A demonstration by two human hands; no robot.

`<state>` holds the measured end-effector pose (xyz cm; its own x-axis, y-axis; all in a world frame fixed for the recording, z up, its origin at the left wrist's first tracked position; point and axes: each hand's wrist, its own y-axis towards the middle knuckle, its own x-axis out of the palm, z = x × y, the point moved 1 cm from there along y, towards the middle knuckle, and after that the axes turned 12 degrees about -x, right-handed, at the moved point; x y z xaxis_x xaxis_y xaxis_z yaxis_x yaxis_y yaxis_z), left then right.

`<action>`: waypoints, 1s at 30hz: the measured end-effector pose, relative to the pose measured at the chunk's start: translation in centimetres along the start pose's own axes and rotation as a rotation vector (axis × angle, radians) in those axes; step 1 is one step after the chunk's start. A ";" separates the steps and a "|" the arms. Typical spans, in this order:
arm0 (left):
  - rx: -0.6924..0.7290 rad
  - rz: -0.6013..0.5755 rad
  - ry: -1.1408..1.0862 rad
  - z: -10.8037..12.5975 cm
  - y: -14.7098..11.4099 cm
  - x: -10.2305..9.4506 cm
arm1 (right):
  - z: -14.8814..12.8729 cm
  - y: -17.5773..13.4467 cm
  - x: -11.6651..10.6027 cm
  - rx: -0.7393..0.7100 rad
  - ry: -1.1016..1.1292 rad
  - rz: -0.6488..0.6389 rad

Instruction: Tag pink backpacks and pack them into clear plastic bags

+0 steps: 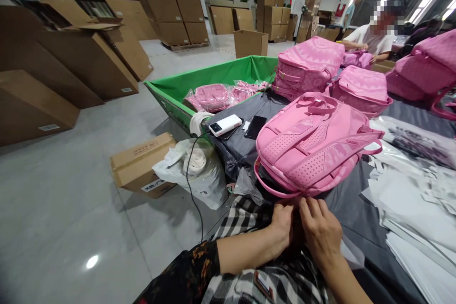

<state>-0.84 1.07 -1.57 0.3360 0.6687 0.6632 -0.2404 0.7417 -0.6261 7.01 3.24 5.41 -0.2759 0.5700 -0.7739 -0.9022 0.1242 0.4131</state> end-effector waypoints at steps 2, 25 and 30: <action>0.015 -0.065 -0.040 0.3 -0.4 -0.1 | -0.1 -1.0 0.0 -0.041 -0.005 0.029; 0.022 0.130 0.036 1.0 -1.9 -0.4 | -0.4 -0.7 2.6 0.254 -0.045 0.200; 0.154 0.013 0.167 1.9 -2.9 0.4 | -0.5 -0.9 1.3 0.141 -0.016 0.076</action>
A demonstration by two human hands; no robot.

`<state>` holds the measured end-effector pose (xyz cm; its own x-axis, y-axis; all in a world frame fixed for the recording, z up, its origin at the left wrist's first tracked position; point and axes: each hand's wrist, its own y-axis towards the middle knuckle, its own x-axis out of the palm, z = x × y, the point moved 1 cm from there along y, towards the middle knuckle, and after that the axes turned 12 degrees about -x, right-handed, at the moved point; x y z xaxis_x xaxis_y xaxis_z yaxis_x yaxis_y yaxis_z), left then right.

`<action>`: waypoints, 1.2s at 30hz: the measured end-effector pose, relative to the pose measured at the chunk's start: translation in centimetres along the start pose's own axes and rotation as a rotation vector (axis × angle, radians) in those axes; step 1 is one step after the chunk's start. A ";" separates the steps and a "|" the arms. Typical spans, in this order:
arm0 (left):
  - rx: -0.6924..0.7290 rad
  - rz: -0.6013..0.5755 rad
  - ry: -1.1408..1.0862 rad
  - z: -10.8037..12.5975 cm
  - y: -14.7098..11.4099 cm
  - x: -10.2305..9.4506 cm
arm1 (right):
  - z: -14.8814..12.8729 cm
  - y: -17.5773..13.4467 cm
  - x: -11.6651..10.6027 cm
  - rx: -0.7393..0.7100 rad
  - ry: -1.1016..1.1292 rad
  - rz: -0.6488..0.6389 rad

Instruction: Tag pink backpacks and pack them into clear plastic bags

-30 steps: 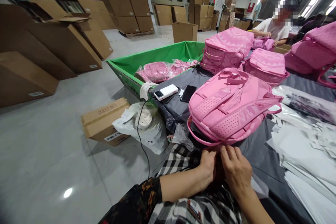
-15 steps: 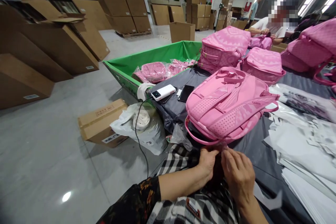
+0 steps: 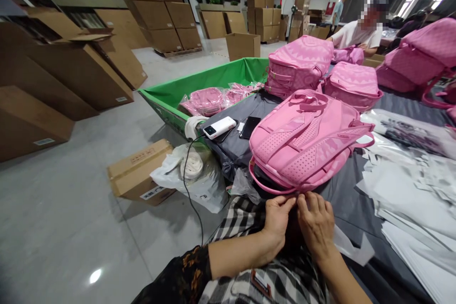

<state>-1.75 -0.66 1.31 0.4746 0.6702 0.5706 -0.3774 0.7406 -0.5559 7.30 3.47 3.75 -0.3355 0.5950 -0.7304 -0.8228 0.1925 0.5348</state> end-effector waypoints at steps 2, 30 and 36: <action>0.036 -0.033 0.079 0.6 -0.3 0.5 | -0.1 0.1 -0.3 0.000 -0.008 -0.046; -0.356 -0.477 -0.118 -0.9 1.3 -0.3 | 2.0 0.6 1.0 0.739 0.837 0.028; -0.454 -0.328 -0.037 -0.9 1.1 -0.7 | 3.0 -4.2 -2.3 1.009 0.678 0.176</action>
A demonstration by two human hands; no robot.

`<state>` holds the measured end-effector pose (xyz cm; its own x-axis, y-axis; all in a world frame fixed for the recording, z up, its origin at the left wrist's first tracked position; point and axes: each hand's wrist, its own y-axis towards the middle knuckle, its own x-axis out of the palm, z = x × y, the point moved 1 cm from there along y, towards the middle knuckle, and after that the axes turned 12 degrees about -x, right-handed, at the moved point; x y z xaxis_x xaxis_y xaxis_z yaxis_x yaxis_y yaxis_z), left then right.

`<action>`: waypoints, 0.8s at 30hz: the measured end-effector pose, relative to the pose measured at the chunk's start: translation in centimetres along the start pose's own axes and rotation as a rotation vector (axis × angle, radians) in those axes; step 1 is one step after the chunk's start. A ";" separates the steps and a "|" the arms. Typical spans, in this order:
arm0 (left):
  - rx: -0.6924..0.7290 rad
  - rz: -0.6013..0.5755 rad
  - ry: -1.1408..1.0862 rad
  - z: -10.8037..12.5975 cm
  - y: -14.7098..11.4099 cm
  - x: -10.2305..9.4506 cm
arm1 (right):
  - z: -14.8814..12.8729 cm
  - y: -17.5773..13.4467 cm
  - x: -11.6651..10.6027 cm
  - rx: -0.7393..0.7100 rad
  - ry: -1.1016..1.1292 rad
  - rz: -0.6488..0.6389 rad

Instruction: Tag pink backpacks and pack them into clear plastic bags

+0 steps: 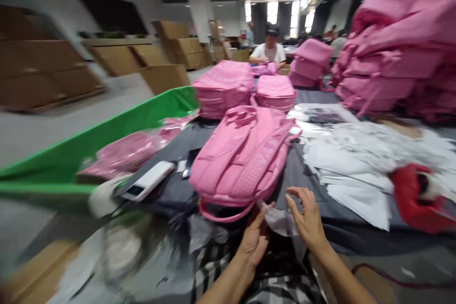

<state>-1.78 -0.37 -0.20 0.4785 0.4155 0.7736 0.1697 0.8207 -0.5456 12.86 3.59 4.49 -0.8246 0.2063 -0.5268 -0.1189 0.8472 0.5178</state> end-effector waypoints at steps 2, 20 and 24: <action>-0.043 0.116 0.012 0.2 0.2 -0.5 | 2.3 -1.1 -4.8 0.118 -0.080 0.084; 0.018 0.203 0.150 -0.2 2.9 -3.9 | 16.4 -2.3 -28.8 0.752 -0.284 0.701; 0.028 0.251 0.156 0.0 2.1 -3.0 | 14.3 -4.1 -28.4 0.691 -0.185 0.756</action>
<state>-2.90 0.15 -3.69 0.6291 0.5437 0.5555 0.0062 0.7111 -0.7031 44.66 1.28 7.65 -0.4477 0.8225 -0.3510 0.7845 0.5496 0.2872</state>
